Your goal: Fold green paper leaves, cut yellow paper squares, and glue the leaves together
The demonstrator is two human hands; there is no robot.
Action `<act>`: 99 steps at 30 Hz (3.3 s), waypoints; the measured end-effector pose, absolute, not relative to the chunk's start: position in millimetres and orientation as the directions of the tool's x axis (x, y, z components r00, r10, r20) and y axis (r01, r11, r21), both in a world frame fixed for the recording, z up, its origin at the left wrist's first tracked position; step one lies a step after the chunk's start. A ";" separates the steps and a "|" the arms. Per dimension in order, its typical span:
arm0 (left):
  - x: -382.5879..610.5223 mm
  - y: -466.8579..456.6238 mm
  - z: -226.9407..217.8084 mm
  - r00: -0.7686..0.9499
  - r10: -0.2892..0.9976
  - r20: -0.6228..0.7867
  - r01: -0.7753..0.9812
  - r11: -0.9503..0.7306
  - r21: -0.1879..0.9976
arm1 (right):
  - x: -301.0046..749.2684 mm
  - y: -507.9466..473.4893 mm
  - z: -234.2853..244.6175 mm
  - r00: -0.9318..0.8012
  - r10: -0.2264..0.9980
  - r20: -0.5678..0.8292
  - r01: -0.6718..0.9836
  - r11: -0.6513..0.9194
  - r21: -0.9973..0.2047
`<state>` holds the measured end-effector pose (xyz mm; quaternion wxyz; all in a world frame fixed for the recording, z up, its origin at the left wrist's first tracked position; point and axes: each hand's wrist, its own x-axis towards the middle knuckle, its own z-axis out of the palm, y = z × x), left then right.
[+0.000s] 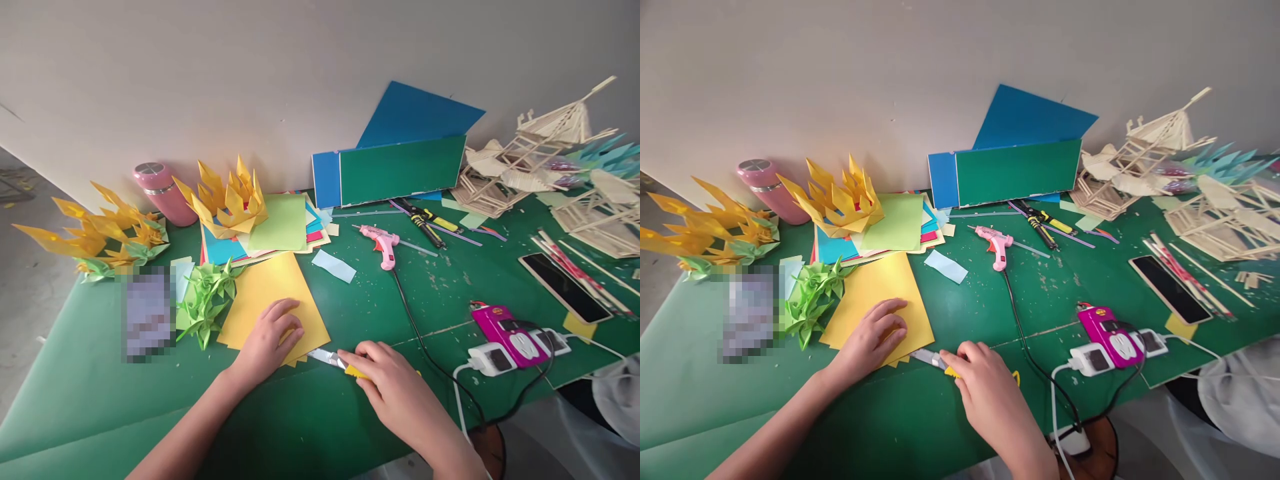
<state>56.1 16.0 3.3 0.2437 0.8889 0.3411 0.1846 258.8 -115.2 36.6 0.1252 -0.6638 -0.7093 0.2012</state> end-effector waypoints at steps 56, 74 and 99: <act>91.1 14.6 -30.7 0.599 0.752 0.275 0.754 -0.645 0.119 | 256.9 -116.3 -6.2 0.116 0.972 0.204 0.901 -0.016 -0.434; 90.5 12.9 -34.9 0.586 0.748 0.311 0.769 -0.635 0.078 | 262.7 -58.4 0.5 0.017 0.986 0.166 0.933 0.043 -0.356; 79.3 50.5 -23.7 0.619 0.723 0.307 0.691 -0.687 0.225 | 266.4 -44.5 3.0 -0.040 0.992 0.118 0.899 0.087 -0.428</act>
